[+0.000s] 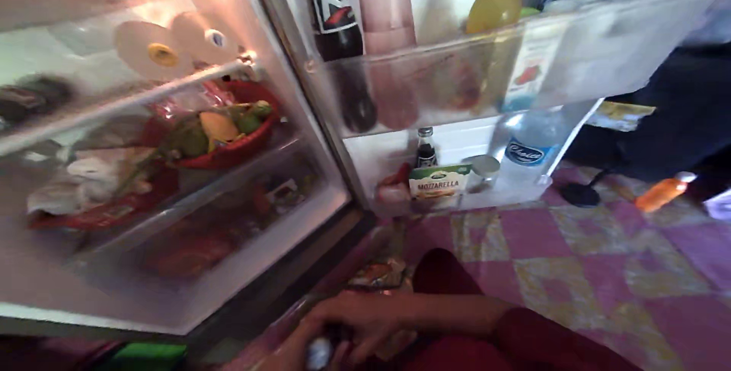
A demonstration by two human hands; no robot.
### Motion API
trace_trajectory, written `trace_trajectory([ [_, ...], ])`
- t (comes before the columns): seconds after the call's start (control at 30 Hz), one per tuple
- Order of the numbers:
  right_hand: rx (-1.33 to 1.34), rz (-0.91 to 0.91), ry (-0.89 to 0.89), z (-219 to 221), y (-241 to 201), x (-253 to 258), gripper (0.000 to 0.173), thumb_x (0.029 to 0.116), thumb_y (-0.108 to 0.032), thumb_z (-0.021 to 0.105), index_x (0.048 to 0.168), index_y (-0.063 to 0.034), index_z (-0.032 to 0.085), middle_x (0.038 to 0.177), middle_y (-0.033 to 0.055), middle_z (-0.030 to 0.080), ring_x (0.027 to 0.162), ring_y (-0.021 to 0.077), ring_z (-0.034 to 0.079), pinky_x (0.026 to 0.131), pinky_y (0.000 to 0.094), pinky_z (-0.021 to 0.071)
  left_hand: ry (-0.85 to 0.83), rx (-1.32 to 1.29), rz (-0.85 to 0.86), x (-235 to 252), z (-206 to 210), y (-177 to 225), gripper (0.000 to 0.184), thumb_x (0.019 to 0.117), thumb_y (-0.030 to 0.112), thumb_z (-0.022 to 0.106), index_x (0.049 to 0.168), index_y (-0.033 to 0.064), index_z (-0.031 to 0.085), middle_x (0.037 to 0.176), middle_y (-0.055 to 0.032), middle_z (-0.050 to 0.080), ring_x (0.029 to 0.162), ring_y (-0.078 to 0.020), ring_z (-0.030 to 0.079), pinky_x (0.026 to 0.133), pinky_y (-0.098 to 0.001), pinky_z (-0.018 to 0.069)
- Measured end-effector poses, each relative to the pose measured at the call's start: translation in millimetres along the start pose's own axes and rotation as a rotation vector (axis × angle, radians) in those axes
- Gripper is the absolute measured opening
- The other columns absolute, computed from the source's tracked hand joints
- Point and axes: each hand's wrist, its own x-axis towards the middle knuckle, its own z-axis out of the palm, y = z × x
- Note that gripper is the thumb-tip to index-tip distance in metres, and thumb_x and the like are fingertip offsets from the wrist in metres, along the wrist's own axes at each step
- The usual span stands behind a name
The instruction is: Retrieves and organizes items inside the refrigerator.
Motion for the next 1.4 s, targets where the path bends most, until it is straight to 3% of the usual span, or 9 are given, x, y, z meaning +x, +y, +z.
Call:
trace_trajectory([
  [0.07, -0.132, -0.068, 0.306, -25, -21, -17, 0.054, 0.0766, -0.022, 0.08, 0.112, 0.0161, 0.066, 0.101, 0.0261, 0.072, 0.093, 0.0301, 0.072, 0.086, 0.0417, 0.0576, 0.112, -0.013, 0.265, 34, 25, 30, 0.034, 0.0853, 0.026, 0.078, 0.099, -0.0037, 0.071, 0.082, -0.0186, 0.073, 0.07, -0.0287, 0.072, 0.064, -0.0416, 0.0585],
  [0.13, -0.271, -0.071, 0.568, -61, -36, -50, 0.05, 0.0835, -0.033, 0.079, 0.108, 0.0087, 0.068, 0.098, 0.0183, 0.073, 0.093, 0.0185, 0.07, 0.086, 0.031, 0.0571, 0.209, -0.19, 0.462, 65, 49, 44, 0.041, 0.0886, 0.034, 0.077, 0.111, 0.0002, 0.069, 0.093, -0.0132, 0.075, 0.084, -0.0143, 0.072, 0.077, -0.0253, 0.0576],
  [0.2, -0.215, -0.104, 0.804, -97, -54, -86, 0.036, 0.0848, -0.021, 0.08, 0.117, -0.0097, 0.066, 0.107, 0.0021, 0.073, 0.099, 0.0075, 0.069, 0.089, 0.0266, 0.0596, 0.173, -0.36, 0.591, 96, 65, 52, 0.056, 0.0922, 0.046, 0.072, 0.123, 0.0009, 0.061, 0.113, -0.0134, 0.073, 0.107, -0.009, 0.069, 0.094, -0.0213, 0.0544],
  [0.27, -0.168, -0.217, 1.037, -132, -86, -115, 0.037, 0.0828, -0.02, 0.081, 0.118, -0.0263, 0.07, 0.107, -0.0087, 0.075, 0.099, 0.0069, 0.071, 0.089, 0.0298, 0.0616, 0.157, -0.407, 0.613, 125, 82, 61, 0.058, 0.0948, 0.047, 0.069, 0.125, -0.0019, 0.062, 0.121, -0.018, 0.07, 0.117, -0.0172, 0.066, 0.1, -0.0304, 0.0532],
  [0.4, -0.166, -0.577, 1.284, -172, -116, -150, 0.032, 0.0821, -0.018, 0.076, 0.113, -0.023, 0.071, 0.1, -0.0001, 0.075, 0.097, 0.0209, 0.072, 0.095, 0.0458, 0.0587, 0.032, -0.238, 0.495, 186, 124, 70, 0.051, 0.0956, 0.029, 0.068, 0.136, -0.001, 0.061, 0.14, -0.023, 0.06, 0.128, -0.0437, 0.057, 0.103, -0.0647, 0.0439],
  [0.5, -0.391, -0.623, 1.318, -196, -101, -149, 0.032, 0.0834, -0.023, 0.076, 0.113, -0.0306, 0.07, 0.1, -0.0075, 0.074, 0.098, 0.0152, 0.071, 0.096, 0.0428, 0.0586, -0.133, -0.117, 0.387, 213, 155, 68, 0.061, 0.0955, 0.021, 0.068, 0.152, 0.0069, 0.048, 0.158, -0.0189, 0.042, 0.143, -0.0465, 0.041, 0.103, -0.0724, 0.0348],
  [0.73, -0.526, -0.579, 1.33, -233, -46, -111, 0.037, 0.079, -0.023, 0.084, 0.111, -0.0326, 0.069, 0.103, -0.0132, 0.074, 0.101, 0.0104, 0.072, 0.095, 0.0397, 0.0603, -0.146, -0.064, 0.349, 209, 156, 71, 0.047, 0.099, 0.018, 0.061, 0.145, 0.0068, 0.057, 0.148, -0.0175, 0.055, 0.136, -0.0431, 0.051, 0.104, -0.0734, 0.0332],
  [1.1, -0.318, -0.007, 1.29, -243, 10, -98, 0.036, 0.0726, -0.004, 0.069, 0.104, -0.0179, 0.06, 0.095, -0.0103, 0.072, 0.085, 0.0039, 0.07, 0.073, 0.0267, 0.0602, -0.016, -0.122, 0.393, 204, 169, 64, 0.045, 0.0956, 0.017, 0.064, 0.14, 0.0078, 0.062, 0.145, -0.018, 0.057, 0.129, -0.0475, 0.055, 0.097, -0.0776, 0.035],
  [1.4, -0.335, 0.522, 0.917, -253, 20, -100, 0.049, 0.0997, -0.024, 0.062, 0.141, -0.0006, 0.05, 0.128, 0.011, 0.062, 0.112, 0.0081, 0.062, 0.097, 0.0301, 0.0524, -0.048, -0.179, 0.311, 186, 164, 54, 0.059, 0.0931, 0.02, 0.071, 0.147, 0.0051, 0.054, 0.158, -0.0303, 0.035, 0.144, -0.0511, 0.036, 0.107, -0.0807, 0.0208],
])
